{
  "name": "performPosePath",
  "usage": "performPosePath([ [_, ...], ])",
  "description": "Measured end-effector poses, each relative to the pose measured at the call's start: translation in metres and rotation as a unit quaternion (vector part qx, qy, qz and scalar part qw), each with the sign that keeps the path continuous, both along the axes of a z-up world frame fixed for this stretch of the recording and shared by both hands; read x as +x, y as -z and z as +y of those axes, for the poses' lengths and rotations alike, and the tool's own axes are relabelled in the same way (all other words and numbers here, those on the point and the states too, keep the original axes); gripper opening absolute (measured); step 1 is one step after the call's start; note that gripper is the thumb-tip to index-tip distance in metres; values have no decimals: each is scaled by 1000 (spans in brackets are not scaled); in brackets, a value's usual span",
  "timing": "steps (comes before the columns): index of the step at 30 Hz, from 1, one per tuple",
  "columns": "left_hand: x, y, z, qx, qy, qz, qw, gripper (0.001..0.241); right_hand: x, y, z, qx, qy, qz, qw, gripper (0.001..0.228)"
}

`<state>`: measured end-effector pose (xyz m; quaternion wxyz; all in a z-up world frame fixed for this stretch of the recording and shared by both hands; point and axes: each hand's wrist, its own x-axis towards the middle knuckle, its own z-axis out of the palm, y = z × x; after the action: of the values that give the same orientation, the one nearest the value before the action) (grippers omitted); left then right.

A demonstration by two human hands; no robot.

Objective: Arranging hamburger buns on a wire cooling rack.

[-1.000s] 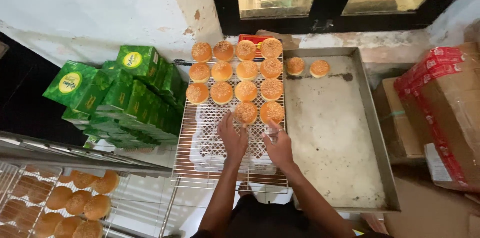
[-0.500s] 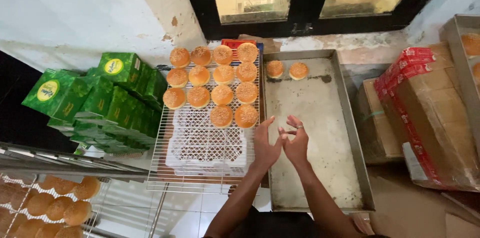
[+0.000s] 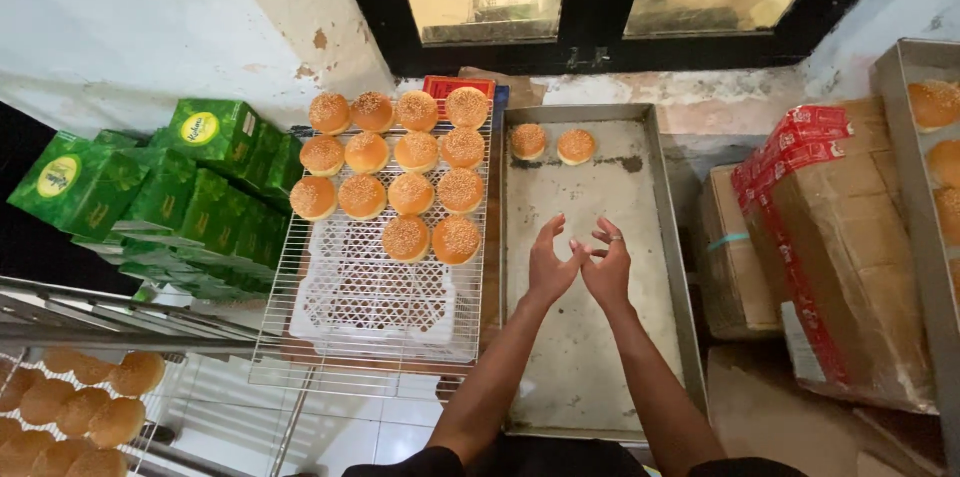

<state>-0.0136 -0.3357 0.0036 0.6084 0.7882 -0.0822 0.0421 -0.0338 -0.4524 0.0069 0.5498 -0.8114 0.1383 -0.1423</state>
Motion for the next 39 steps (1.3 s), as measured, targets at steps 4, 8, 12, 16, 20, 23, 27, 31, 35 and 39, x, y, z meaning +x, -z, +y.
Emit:
performPosePath([
  [4, 15, 14, -16, -15, -26, -1, 1000, 77, 16, 16, -16, 14, -9, -14, 1000, 77],
  [8, 29, 26, -27, 9, -39, -11, 999, 77, 30, 24, -27, -1, -24, 7, 1000, 80],
  [12, 47, 46, -38, 22, -45, -12, 999, 79, 47, 39, -36, 0, -25, 27, 999, 85],
  [16, 70, 63, -50, 27, -60, -3, 998, 79, 73, 61, -49, -14, -17, 44, 999, 84],
  [20, 105, 87, -61, 64, -64, 28, 996, 85, 107, 81, -68, -72, -29, 18, 997, 88],
  [23, 136, 107, -68, 98, -52, 40, 993, 92, 136, 104, -83, -74, -37, 10, 997, 91],
  [27, 170, 115, -76, 89, -48, 26, 994, 99, 172, 122, -94, -68, -17, 3, 998, 99],
  [31, 204, 134, -85, 89, -47, 31, 994, 102, 205, 131, -109, -79, -34, 6, 996, 105],
  [35, 228, 156, -93, 143, -71, 20, 987, 108, 231, 135, -118, -141, -65, -20, 988, 116],
  [39, 236, 157, -91, 106, -61, 53, 991, 107, 252, 169, -123, -113, -106, 23, 988, 118],
])
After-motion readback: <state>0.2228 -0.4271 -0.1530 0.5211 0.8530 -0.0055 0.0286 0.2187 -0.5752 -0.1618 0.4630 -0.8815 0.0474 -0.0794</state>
